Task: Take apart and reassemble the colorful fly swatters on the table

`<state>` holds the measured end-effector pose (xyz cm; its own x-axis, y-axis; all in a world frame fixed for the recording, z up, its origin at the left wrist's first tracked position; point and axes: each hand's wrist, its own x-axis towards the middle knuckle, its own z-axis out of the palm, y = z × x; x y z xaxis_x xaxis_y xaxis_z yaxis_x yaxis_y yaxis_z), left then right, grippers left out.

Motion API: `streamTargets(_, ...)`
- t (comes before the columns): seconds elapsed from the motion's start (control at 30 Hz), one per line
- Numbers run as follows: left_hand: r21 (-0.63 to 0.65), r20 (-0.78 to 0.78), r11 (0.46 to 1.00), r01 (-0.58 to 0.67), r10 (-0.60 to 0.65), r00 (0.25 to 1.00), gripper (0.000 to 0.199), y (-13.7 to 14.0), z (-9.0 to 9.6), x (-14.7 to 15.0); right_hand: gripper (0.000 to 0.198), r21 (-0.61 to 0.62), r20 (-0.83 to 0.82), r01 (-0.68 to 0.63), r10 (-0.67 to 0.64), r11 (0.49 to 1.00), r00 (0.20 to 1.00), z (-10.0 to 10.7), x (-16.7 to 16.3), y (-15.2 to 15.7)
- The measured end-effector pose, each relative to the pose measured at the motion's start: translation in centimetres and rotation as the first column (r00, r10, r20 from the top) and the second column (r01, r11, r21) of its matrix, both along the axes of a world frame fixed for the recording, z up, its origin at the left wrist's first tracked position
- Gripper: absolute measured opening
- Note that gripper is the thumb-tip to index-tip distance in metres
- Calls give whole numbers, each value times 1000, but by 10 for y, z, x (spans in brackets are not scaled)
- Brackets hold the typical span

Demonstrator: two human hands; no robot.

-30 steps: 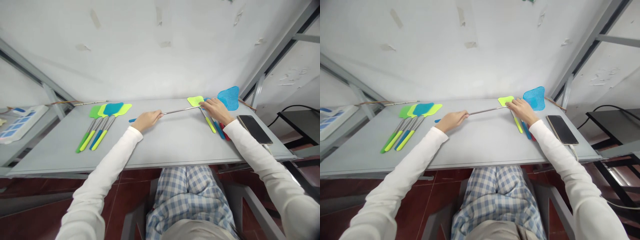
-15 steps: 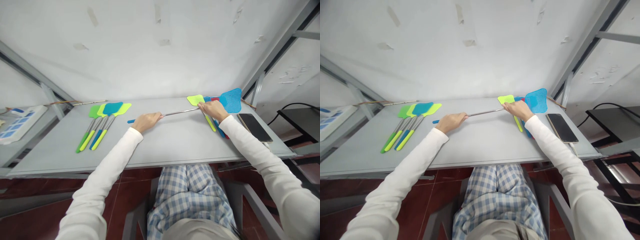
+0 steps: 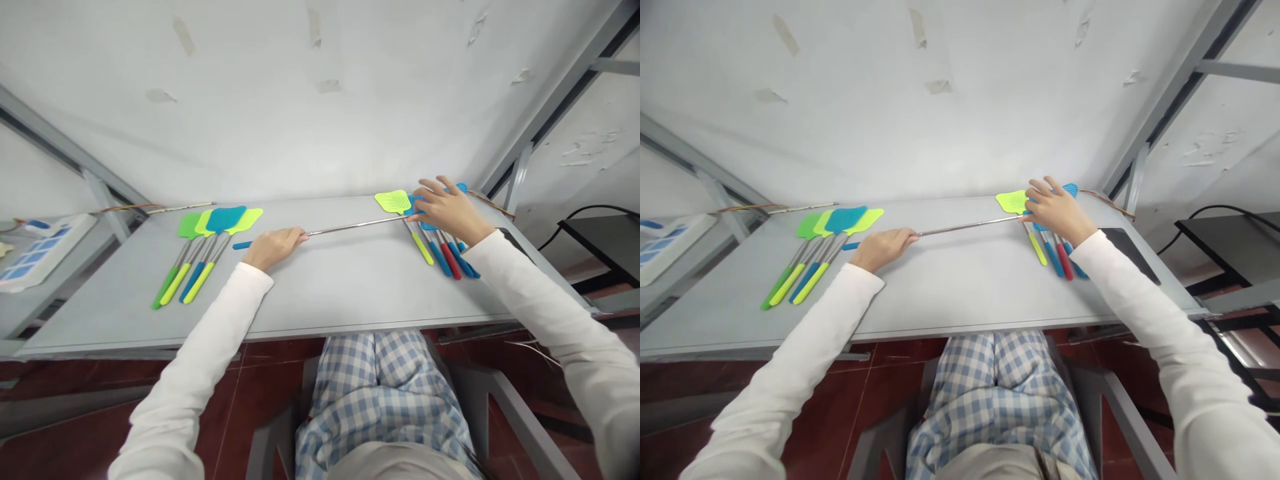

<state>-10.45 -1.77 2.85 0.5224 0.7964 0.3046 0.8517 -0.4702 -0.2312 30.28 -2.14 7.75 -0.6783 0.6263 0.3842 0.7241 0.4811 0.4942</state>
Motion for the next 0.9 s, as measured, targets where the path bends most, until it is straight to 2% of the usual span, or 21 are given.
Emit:
streamTargets(0.2,-47,52,998,-40,43,998,64,-2,4,-18,26,-30,30,-4,5,1000,1000,-2,20,0)
streamTargets(0.37,-63,84,996,-67,72,994,62,-7,3,-36,27,-46,-54,89,-91,995,994,2,48,3)
streamTargets(0.53,-27,110,998,-57,59,992,59,-7,5,-29,26,-1,-38,144,-144,990,989,8,64,2)
streamTargets(0.63,-42,162,999,-3,10,987,54,-3,7,-19,24,12,-44,239,-238,971,970,12,70,3)
streamTargets(0.73,-103,175,994,38,-20,984,47,1,10,-19,27,-2,-171,357,-352,934,920,15,81,5)
streamTargets(0.83,-152,142,988,5,17,990,41,2,9,-30,26,-22,-241,423,-415,906,877,14,98,9)
streamTargets(0.9,-158,110,987,-41,59,992,39,-1,4,-39,21,-44,-235,409,-408,911,882,10,108,11)
